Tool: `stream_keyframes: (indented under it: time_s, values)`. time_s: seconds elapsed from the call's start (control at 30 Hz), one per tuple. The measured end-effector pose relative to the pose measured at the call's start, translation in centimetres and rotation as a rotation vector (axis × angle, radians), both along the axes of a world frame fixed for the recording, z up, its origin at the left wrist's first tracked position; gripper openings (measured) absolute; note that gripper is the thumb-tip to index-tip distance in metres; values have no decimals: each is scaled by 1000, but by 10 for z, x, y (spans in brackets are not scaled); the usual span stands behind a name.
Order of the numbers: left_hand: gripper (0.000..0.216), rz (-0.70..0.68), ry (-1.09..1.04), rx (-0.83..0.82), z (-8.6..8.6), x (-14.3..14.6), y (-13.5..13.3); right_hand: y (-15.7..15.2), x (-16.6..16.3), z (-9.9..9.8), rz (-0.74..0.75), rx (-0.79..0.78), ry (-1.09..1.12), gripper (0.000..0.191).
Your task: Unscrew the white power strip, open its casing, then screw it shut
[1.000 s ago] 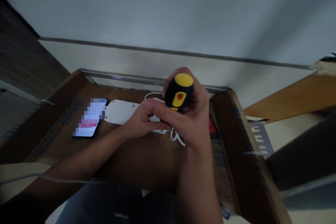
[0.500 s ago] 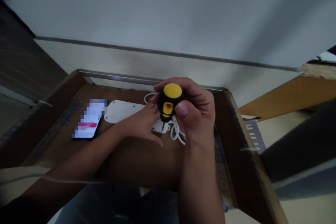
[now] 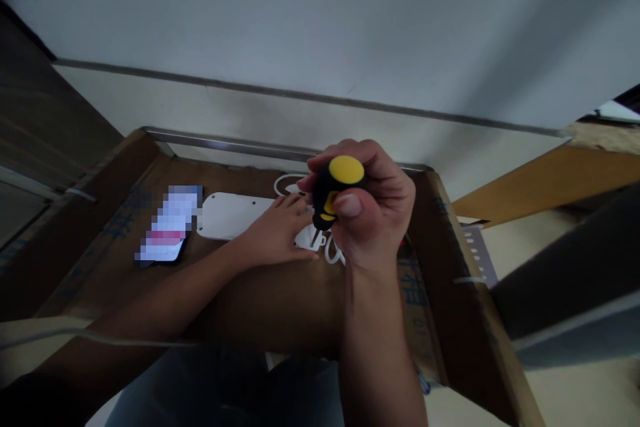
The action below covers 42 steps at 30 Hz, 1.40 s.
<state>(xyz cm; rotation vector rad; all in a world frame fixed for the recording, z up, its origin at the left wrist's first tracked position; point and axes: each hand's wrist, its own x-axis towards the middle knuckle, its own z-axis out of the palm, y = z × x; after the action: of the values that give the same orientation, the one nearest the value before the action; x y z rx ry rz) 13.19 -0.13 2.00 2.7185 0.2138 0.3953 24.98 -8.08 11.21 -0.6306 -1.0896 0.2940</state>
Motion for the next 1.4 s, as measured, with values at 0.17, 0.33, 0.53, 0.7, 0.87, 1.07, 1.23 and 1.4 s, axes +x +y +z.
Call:
stream_keyframes:
  time_s: [0.17, 0.33, 0.53, 0.7, 0.87, 1.07, 1.23, 1.4]
  values:
    - [68, -2, 11, -11, 2, -1, 0, 0, -4, 4, -36, 3, 59, 28]
    - [65, -13, 25, -33, 4, 0, 1, 2, -6, -1, -174, 38, 80, 27]
    - [71, -17, 17, -14, 1, 1, 3, 1, -14, 0, -451, 10, 128, 45]
    - [73, -21, 33, -33, 0, 1, 4, -1, -11, 3, -385, 16, 124, 50]
    - [69, -38, 27, -56, 1, 2, 6, -3, -2, 0, -209, -25, 117, 46]
    - [44, -142, -89, -285, 13, 0, 12, 7, 18, -17, 192, -158, 55, 46]
    - [21, -287, -138, -492, 18, 3, 18, 14, 25, -17, 161, -83, 71, 52]
    - [18, -277, -143, -489, 16, 5, 17, 10, 22, -8, 145, -26, 146, 67]
